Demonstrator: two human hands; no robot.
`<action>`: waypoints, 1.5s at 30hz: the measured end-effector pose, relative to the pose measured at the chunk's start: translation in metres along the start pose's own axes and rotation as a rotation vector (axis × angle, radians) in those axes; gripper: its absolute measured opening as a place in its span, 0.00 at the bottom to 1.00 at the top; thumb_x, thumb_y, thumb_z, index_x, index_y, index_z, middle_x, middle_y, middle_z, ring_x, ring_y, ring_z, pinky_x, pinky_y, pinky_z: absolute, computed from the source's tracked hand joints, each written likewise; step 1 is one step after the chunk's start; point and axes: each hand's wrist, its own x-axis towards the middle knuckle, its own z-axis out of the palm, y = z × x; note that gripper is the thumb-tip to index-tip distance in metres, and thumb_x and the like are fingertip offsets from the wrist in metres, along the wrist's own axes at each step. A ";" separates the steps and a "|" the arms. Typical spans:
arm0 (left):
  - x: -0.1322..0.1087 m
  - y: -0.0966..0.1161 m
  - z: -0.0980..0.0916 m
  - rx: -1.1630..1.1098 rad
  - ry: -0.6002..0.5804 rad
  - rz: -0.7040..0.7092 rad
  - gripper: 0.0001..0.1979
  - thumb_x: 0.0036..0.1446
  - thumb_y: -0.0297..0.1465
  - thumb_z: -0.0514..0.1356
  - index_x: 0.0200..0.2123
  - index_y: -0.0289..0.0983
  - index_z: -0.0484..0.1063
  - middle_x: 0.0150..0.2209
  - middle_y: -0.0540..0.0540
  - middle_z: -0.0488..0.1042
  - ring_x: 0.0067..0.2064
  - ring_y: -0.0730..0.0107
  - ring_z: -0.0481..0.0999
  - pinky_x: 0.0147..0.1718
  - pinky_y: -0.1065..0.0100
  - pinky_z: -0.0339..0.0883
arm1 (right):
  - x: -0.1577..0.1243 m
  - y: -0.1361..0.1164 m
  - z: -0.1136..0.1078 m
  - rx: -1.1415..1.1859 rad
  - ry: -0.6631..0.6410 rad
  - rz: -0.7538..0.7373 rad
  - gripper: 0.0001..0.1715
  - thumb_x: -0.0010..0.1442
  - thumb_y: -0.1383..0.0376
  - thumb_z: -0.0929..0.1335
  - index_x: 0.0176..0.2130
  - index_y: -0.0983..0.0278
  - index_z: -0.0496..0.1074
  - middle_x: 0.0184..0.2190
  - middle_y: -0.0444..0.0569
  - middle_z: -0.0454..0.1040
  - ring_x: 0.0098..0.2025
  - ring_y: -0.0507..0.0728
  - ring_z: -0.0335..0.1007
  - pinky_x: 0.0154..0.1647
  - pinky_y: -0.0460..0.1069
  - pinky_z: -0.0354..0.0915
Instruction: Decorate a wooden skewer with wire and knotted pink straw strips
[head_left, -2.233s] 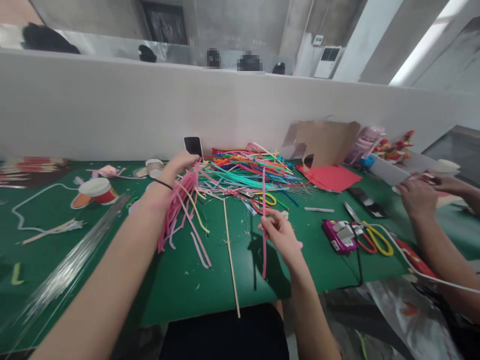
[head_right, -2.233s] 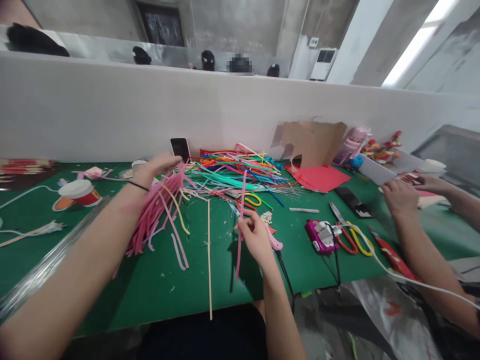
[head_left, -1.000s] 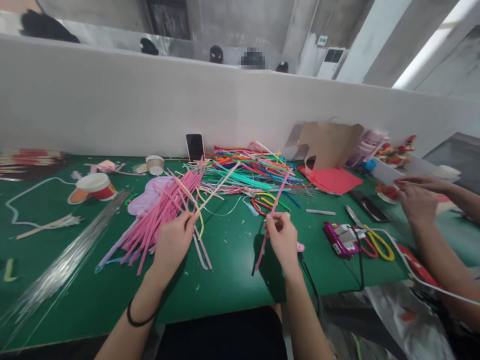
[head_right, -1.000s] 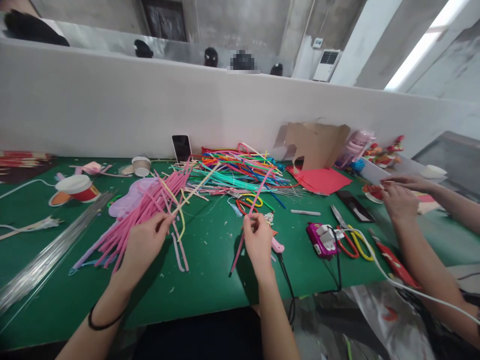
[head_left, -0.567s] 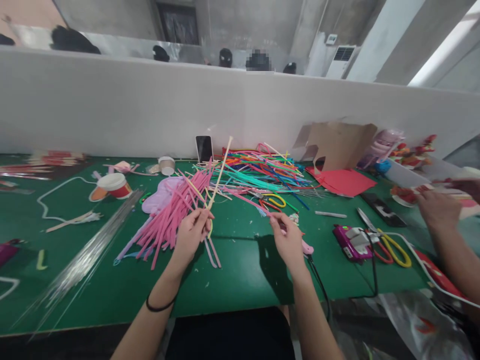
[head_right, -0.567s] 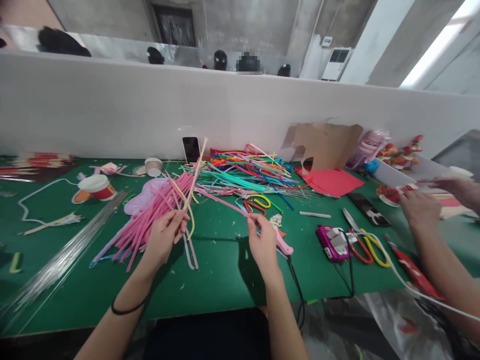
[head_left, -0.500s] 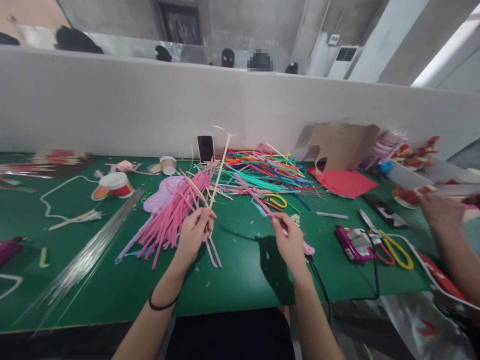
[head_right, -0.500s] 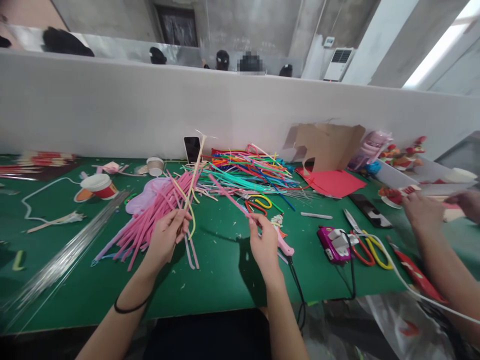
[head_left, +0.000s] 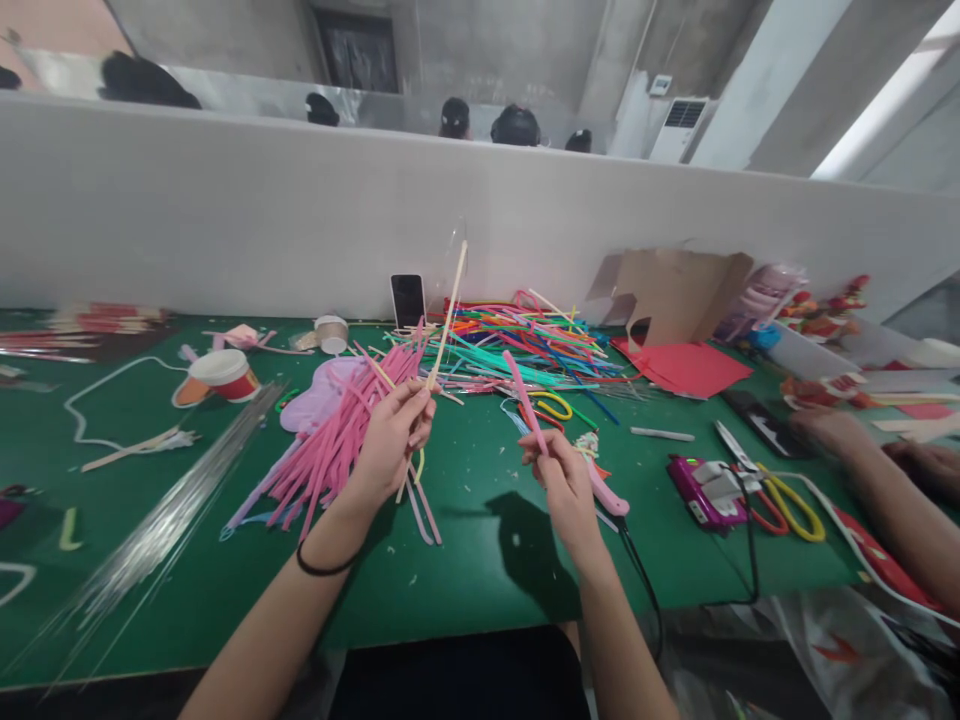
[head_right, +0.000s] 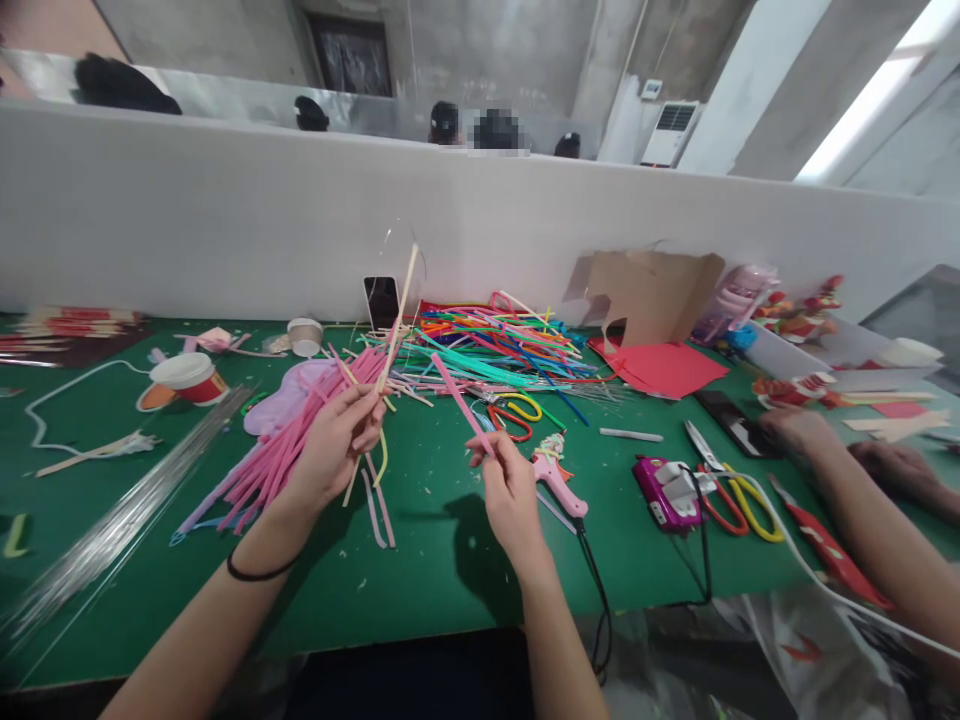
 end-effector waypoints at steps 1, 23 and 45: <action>0.001 0.001 0.002 -0.007 0.004 0.011 0.11 0.54 0.36 0.63 0.37 0.34 0.73 0.25 0.54 0.65 0.16 0.88 0.52 0.14 0.79 0.42 | -0.001 0.000 0.000 -0.057 -0.005 -0.022 0.13 0.66 0.63 0.61 0.39 0.62 0.74 0.26 0.42 0.66 0.25 0.51 0.57 0.25 0.47 0.53; 0.004 -0.042 -0.007 -0.172 0.086 -0.029 0.11 0.57 0.37 0.64 0.39 0.37 0.69 0.27 0.54 0.68 0.16 0.88 0.57 0.12 0.81 0.46 | 0.046 0.020 0.067 -0.402 -0.160 -0.157 0.15 0.69 0.63 0.60 0.43 0.63 0.74 0.34 0.47 0.78 0.32 0.54 0.72 0.34 0.47 0.60; 0.007 -0.036 -0.014 -0.114 0.165 0.002 0.16 0.56 0.40 0.65 0.27 0.35 0.66 0.22 0.56 0.67 0.12 0.88 0.58 0.09 0.82 0.44 | 0.032 0.027 0.065 -0.520 -0.146 -0.285 0.15 0.65 0.63 0.64 0.34 0.64 0.78 0.24 0.46 0.73 0.24 0.50 0.64 0.29 0.46 0.58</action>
